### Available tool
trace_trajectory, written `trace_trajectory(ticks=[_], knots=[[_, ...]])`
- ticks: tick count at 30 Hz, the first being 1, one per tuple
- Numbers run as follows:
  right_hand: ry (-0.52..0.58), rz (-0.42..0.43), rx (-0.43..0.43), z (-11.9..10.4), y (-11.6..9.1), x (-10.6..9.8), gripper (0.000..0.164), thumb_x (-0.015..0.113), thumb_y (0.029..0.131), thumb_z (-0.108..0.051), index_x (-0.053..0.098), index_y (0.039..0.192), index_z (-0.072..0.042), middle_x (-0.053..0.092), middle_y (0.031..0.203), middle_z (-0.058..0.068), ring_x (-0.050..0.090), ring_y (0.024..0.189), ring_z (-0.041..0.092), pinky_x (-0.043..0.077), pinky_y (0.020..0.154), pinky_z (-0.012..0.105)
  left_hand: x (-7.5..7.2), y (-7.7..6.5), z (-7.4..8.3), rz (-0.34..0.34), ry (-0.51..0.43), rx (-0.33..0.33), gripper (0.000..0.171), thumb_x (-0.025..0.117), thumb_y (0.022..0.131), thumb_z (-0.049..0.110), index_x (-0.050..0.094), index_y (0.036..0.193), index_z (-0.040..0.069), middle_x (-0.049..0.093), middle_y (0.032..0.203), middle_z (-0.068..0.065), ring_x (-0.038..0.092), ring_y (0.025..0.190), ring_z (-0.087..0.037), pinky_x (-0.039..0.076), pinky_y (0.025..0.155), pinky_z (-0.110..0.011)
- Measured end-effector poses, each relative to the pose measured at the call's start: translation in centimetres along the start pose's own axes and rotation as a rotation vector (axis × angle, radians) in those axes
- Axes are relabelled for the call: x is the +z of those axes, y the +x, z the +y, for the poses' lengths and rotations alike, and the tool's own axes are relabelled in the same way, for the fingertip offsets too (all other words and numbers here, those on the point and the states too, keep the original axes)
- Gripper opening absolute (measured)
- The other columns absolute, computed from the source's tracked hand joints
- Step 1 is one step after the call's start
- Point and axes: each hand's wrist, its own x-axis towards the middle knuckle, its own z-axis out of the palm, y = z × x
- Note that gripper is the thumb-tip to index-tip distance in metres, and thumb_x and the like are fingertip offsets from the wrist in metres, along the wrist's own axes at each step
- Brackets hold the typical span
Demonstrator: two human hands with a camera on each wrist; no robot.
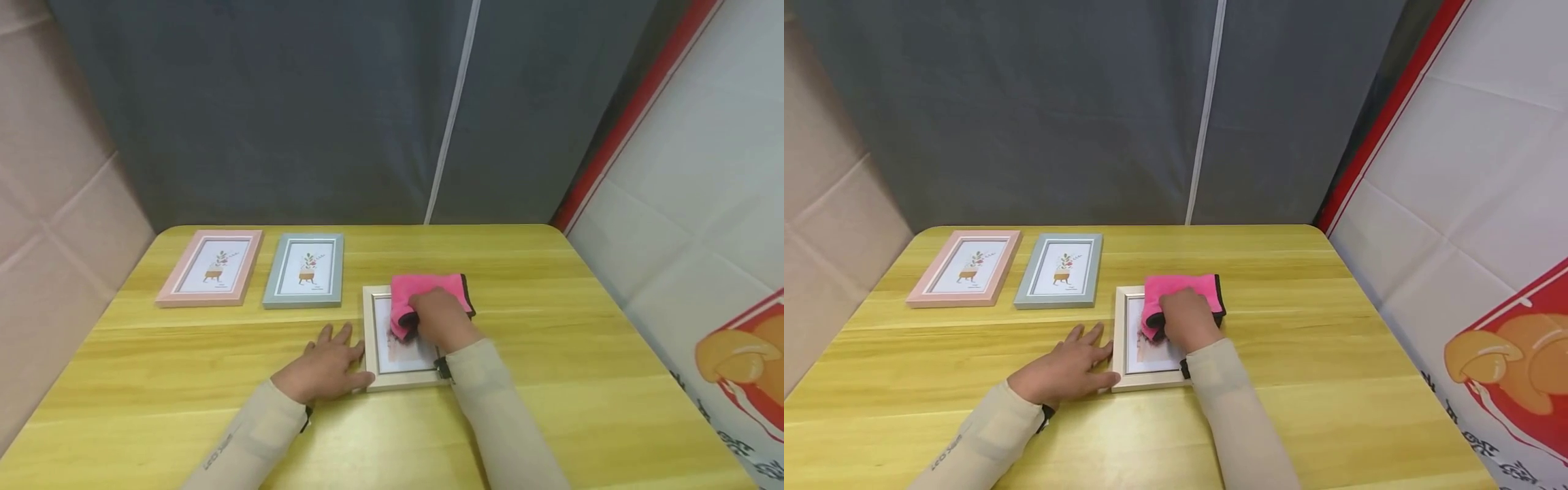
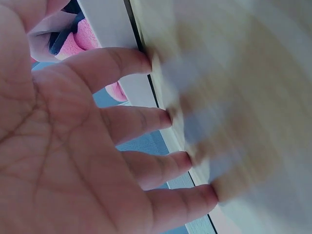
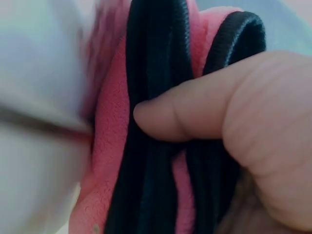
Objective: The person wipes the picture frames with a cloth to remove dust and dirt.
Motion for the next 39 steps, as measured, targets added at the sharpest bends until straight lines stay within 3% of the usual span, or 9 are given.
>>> trace_trajectory(ticks=[6,16,24,30,34,39], knots=[[0.020,-0.004,-0.031,-0.6,0.4,0.5,0.020,0.068,0.081,0.006,0.066,0.087,-0.014,0.063,0.082,0.002,0.054,0.082,0.023,0.049,0.087,0.040,0.0,0.1,-0.1,0.002,-0.010,0.002,0.068,0.062,0.093,0.052,0.053,0.143,0.007,0.024,0.158,-0.026,0.014,0.141,-0.058,0.022,0.105,-0.074],[0.141,0.067,-0.161,-1.4,0.6,1.0,0.022,0.061,0.080,0.007,0.059,0.081,-0.015,0.060,0.075,0.003,0.055,0.074,0.023,0.049,0.078,0.042,-0.1,-0.1,0.0,0.001,-0.011,-0.001,0.066,0.063,0.093,0.051,0.056,0.141,0.006,0.025,0.157,-0.027,0.015,0.140,-0.058,0.022,0.104,-0.075],[0.258,0.033,-0.238,-2.3,1.1,1.5,0.029,0.061,0.084,0.007,0.068,0.106,-0.011,0.069,0.098,0.004,0.061,0.097,0.025,0.049,0.093,0.043,0.1,0.1,-0.2,0.014,-0.023,0.014,0.065,0.065,0.092,0.050,0.059,0.138,0.006,0.024,0.158,-0.026,0.014,0.140,-0.059,0.024,0.102,-0.077],[0.298,0.016,-0.283,-2.0,0.8,0.9,0.032,0.060,0.083,0.009,0.069,0.106,-0.013,0.069,0.100,0.001,0.062,0.094,0.017,0.050,0.092,0.037,0.2,0.2,-0.3,0.017,-0.026,0.005,0.066,0.065,0.091,0.051,0.057,0.139,0.006,0.021,0.159,-0.024,0.013,0.141,-0.058,0.023,0.102,-0.077],[0.290,0.039,-0.248,-1.1,0.2,-0.3,0.034,0.061,0.080,0.012,0.068,0.096,-0.017,0.066,0.090,-0.004,0.058,0.084,0.015,0.050,0.086,0.034,0.1,0.2,-0.2,0.011,-0.010,0.003,0.068,0.063,0.092,0.053,0.055,0.142,0.007,0.022,0.159,-0.025,0.013,0.141,-0.058,0.023,0.103,-0.076],[0.180,0.089,-0.082,0.7,-0.6,-1.3,0.030,0.065,0.081,0.011,0.061,0.084,-0.019,0.060,0.080,-0.004,0.055,0.079,0.017,0.050,0.081,0.035,0.1,0.0,-0.1,0.005,-0.027,-0.002,0.070,0.062,0.093,0.052,0.052,0.144,0.006,0.023,0.158,-0.027,0.012,0.141,-0.058,0.020,0.105,-0.075]])
